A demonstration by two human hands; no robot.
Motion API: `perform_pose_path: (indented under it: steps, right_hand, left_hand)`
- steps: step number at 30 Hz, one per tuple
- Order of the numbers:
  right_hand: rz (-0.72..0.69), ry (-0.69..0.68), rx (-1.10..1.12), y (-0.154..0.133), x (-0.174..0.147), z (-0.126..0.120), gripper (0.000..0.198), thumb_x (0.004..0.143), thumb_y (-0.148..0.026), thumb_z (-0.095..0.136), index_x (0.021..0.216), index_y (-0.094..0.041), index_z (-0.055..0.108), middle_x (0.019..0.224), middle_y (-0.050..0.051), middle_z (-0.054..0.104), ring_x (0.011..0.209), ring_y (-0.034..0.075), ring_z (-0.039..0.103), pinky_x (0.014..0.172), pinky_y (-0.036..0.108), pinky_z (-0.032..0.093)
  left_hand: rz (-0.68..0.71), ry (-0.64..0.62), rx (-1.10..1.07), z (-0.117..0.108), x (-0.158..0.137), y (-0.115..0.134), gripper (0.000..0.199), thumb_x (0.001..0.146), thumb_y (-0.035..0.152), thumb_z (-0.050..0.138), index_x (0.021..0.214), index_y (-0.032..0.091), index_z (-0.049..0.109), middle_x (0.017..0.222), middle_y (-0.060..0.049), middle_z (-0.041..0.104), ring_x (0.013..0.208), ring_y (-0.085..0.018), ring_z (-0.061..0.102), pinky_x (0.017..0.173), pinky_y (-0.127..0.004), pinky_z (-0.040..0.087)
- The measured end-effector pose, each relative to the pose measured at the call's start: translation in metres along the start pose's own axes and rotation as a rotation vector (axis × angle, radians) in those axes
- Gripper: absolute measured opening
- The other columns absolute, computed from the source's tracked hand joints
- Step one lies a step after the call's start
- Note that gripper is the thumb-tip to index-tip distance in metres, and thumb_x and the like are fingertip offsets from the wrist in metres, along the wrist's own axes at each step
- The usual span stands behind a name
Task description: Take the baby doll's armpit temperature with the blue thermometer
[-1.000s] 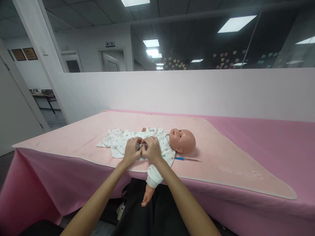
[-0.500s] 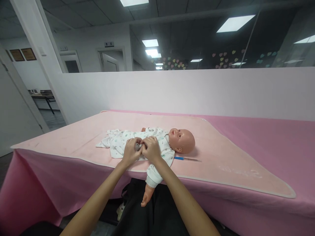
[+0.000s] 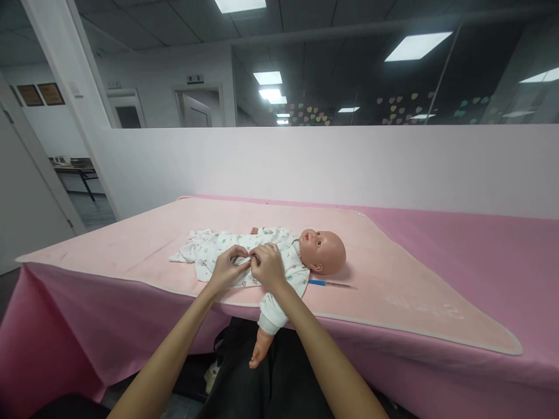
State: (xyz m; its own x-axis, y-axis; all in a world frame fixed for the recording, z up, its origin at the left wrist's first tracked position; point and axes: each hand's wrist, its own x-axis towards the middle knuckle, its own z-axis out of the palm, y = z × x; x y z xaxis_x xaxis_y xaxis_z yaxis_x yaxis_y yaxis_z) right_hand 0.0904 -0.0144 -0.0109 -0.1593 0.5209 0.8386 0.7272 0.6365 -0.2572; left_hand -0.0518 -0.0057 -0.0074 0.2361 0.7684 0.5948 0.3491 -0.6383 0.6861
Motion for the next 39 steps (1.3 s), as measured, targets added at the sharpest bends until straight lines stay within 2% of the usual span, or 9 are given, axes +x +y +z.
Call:
perform_pose_path:
  steps: [10,20,27,33,39]
  right_hand:
    - [-0.002,-0.001,0.037,-0.0002,0.0,0.0009,0.017,0.073,-0.008,0.045,0.072,-0.021,0.057,0.07,-0.001,0.063,0.071,0.016,0.054,0.08,0.033,0.037]
    - [-0.012,-0.013,0.035,0.0006,-0.0003,0.0013,0.016,0.073,-0.008,0.046,0.071,-0.021,0.056,0.071,-0.001,0.063,0.071,0.015,0.054,0.08,0.032,0.036]
    - [-0.018,-0.019,0.03,0.0002,-0.0014,0.0015,0.017,0.073,-0.007,0.046,0.073,-0.02,0.057,0.07,-0.001,0.063,0.071,0.015,0.053,0.08,0.031,0.036]
    - [-0.009,-0.016,0.036,-0.0001,-0.0011,0.0018,0.018,0.073,-0.007,0.045,0.073,-0.02,0.058,0.071,0.0,0.063,0.072,0.016,0.054,0.079,0.032,0.036]
    - [0.013,0.014,0.051,0.0004,-0.0002,0.0014,0.017,0.075,-0.009,0.045,0.072,-0.02,0.058,0.07,0.0,0.063,0.073,0.016,0.054,0.078,0.031,0.037]
  left_hand:
    - [-0.023,0.009,-0.085,-0.0018,0.0005,-0.0023,0.015,0.064,0.022,0.062,0.074,0.017,0.052,0.075,0.0,0.057,0.075,-0.013,0.057,0.069,-0.025,0.045]
    - [-0.061,-0.034,-0.061,-0.0044,0.0044,0.0,0.018,0.061,0.025,0.062,0.066,0.017,0.047,0.067,0.002,0.054,0.066,-0.011,0.053,0.062,-0.022,0.042]
    - [-0.05,-0.065,-0.023,-0.0049,0.0058,-0.0003,0.013,0.061,0.018,0.058,0.063,0.017,0.045,0.062,0.004,0.05,0.063,-0.009,0.051,0.059,-0.02,0.04]
    - [-0.037,-0.036,-0.028,-0.0034,0.0006,-0.001,0.01,0.063,0.015,0.055,0.071,0.018,0.052,0.073,0.001,0.057,0.072,-0.012,0.055,0.067,-0.023,0.044]
    - [0.035,-0.076,-0.047,-0.0047,-0.0022,0.0005,0.011,0.07,0.021,0.057,0.081,0.019,0.058,0.084,-0.001,0.061,0.083,-0.015,0.057,0.077,-0.028,0.045]
